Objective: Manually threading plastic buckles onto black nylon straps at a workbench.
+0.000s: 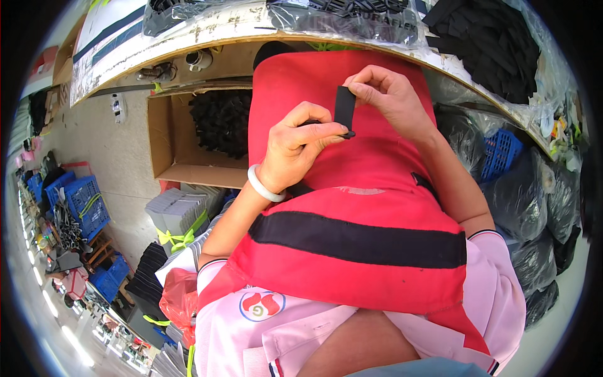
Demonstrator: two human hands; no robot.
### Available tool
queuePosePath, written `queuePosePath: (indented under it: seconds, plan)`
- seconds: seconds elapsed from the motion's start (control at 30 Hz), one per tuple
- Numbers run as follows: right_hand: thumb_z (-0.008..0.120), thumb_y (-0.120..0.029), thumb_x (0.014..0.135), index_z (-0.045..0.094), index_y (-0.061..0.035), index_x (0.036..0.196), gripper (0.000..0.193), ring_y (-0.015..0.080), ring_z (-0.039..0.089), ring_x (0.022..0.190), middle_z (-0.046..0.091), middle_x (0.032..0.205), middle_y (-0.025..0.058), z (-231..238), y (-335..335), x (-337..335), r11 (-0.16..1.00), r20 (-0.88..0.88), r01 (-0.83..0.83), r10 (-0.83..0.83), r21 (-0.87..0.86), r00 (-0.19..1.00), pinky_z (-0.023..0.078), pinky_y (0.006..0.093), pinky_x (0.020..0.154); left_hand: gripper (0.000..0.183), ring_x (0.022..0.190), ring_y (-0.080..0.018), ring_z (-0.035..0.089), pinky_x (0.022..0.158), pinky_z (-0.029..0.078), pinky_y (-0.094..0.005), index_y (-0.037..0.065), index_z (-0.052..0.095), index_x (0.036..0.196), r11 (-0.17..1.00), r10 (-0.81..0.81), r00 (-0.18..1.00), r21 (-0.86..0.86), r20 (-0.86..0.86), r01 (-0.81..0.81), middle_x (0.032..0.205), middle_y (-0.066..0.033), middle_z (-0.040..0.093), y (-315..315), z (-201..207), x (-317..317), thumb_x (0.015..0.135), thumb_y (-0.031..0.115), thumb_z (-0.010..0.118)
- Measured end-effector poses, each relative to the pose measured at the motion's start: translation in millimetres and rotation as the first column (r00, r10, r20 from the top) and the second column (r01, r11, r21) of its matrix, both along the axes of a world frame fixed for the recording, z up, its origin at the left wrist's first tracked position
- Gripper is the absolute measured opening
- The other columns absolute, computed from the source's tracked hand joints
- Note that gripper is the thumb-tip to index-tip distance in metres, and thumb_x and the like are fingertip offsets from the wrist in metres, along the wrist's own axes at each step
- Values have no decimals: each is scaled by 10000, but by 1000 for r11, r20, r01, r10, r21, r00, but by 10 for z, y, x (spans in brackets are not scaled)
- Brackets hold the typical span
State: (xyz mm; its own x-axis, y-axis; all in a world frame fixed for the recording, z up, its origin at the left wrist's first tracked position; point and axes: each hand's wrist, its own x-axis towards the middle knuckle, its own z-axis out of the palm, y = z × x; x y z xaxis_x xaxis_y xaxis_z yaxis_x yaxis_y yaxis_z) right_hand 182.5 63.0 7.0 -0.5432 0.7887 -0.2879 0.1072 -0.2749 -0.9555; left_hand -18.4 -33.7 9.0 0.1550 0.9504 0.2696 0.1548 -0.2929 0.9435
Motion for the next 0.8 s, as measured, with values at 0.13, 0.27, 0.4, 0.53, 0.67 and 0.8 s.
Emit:
queuePosePath:
  seconds: [0.13,0.27,0.4,0.53,0.67,0.8]
  plan:
    - [646,-115,924,637,-3,972,122,78,605,827,642,896,16,7,-6,-3,998,-62,45,-48,-36,997,508,237,765,193,721,-123,584,601,460,-232,40,735,968,1000,11,1000,7,12,-11,903,-63,593,-18,-8,-10,784,-17,730]
    - [641,-89,922,621,-5,977,103,84,613,856,640,914,19,17,-35,-47,996,-107,66,-71,-54,992,514,238,781,197,737,-128,586,612,461,-236,38,733,963,1000,23,1000,-9,-5,-23,894,-63,596,-58,-6,-27,778,-28,726]
    - [646,-66,896,603,-6,981,113,96,617,875,631,943,22,-10,-61,-171,999,-87,39,-40,-22,995,508,242,793,229,780,-167,618,658,501,-259,33,718,965,999,3,998,-46,-59,-6,903,-68,606,-126,92,-127,772,-90,698]
    - [640,-108,903,596,-17,1129,248,128,612,976,613,1069,82,-96,-131,-584,985,-79,-170,172,32,982,491,264,855,159,785,-162,614,693,494,-276,18,721,922,923,89,967,-345,-237,-170,878,-71,641,-291,327,-555,769,-28,718]
    - [614,-177,938,580,-45,1228,320,140,593,1014,598,1151,111,-327,-148,-806,938,109,-305,290,165,951,472,284,905,419,691,-67,589,530,439,-193,42,615,1228,715,541,812,-389,-220,-581,1145,-52,656,-489,306,-1120,820,-50,647]
    - [614,-274,939,587,-81,1246,363,230,626,1001,587,1258,137,-220,-138,-824,866,122,-500,494,14,861,496,343,893,608,659,-68,597,481,422,-174,72,480,1393,700,539,837,-502,-94,-508,1290,-70,595,-595,440,-1098,821,-32,654]
